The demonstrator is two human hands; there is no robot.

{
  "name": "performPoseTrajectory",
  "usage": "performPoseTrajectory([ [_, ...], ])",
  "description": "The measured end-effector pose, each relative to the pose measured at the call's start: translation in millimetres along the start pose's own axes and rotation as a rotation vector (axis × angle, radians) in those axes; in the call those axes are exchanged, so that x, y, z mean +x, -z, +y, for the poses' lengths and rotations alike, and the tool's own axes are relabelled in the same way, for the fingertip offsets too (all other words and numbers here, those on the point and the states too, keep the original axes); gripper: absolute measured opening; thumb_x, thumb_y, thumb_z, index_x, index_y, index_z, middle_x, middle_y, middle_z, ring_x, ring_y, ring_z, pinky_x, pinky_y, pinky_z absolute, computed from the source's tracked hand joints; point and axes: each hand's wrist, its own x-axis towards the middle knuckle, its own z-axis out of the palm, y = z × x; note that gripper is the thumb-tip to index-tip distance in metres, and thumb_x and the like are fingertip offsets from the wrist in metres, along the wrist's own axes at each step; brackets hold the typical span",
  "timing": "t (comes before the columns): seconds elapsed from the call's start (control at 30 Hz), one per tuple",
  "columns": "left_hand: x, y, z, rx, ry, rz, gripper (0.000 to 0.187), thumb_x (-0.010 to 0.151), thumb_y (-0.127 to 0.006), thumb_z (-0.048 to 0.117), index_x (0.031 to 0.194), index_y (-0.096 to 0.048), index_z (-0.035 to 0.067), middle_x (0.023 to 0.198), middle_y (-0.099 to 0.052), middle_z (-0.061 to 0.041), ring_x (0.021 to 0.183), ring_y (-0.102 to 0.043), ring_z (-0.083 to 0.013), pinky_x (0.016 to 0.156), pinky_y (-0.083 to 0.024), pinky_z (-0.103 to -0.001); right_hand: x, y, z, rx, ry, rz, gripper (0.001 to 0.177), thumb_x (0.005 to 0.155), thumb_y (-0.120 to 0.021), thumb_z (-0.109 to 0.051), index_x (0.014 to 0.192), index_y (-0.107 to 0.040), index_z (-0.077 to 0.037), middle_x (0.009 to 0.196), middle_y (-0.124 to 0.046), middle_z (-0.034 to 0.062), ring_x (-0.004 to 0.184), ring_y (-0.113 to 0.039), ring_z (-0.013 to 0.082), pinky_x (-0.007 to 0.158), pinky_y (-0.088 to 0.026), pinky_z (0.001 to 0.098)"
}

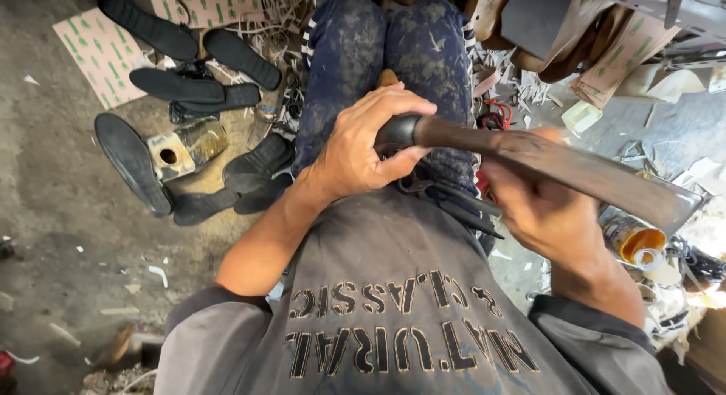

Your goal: The person is repairing a black shoe by striking it with a hammer and using a small metal tool to work on the sole and heel. They hold the shoe on their lap while performing these actions in a cluttered workshop.

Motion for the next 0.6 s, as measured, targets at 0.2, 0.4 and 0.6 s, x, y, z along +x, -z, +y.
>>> performPoseTrajectory([
  [0.2, -4.1, 3.1, -3.8, 0.008, 0.086, -0.054, 0.032, 0.103, -0.064, 0.031, 0.127, -0.058, 0.011, 0.112, -0.068, -0.011, 0.097, -0.07, -0.0283, 0.084, -0.063, -0.038, 10.7, -0.4, 1.4, -0.036, 0.071, 0.071, 0.002, 0.114, -0.05, -0.009, 0.114, -0.048, -0.008, 0.073, -0.059, 0.0067, 0.05, -0.055, 0.0164, 0.044, -0.05, 0.0278],
  [0.4, 3.5, 7.5, -9.2, -0.043, 0.088, 0.094, 0.038, 0.098, -0.072, 0.04, 0.125, -0.068, 0.014, 0.108, -0.074, -0.009, 0.102, -0.074, -0.0335, 0.105, -0.053, -0.048, 32.7, -10.9, -0.9, -0.28, -0.131, -0.093, 0.049, 0.111, -0.058, -0.017, 0.062, -0.061, -0.01, 0.052, -0.057, 0.0019, 0.046, -0.054, 0.0159, 0.06, -0.048, 0.0279],
  [0.6, 16.6, 7.7, -30.6, 0.011, 0.365, -0.069, 0.036, 0.103, -0.058, 0.044, 0.126, -0.058, 0.016, 0.114, -0.072, -0.005, 0.093, -0.076, -0.0229, 0.083, -0.061, -0.034, 29.2, -11.5, 37.7, -0.168, -0.23, -0.019, 0.019, 0.117, -0.048, -0.015, 0.108, -0.054, 0.001, 0.065, -0.053, 0.0031, 0.045, -0.05, 0.0122, 0.043, -0.046, 0.0247],
])
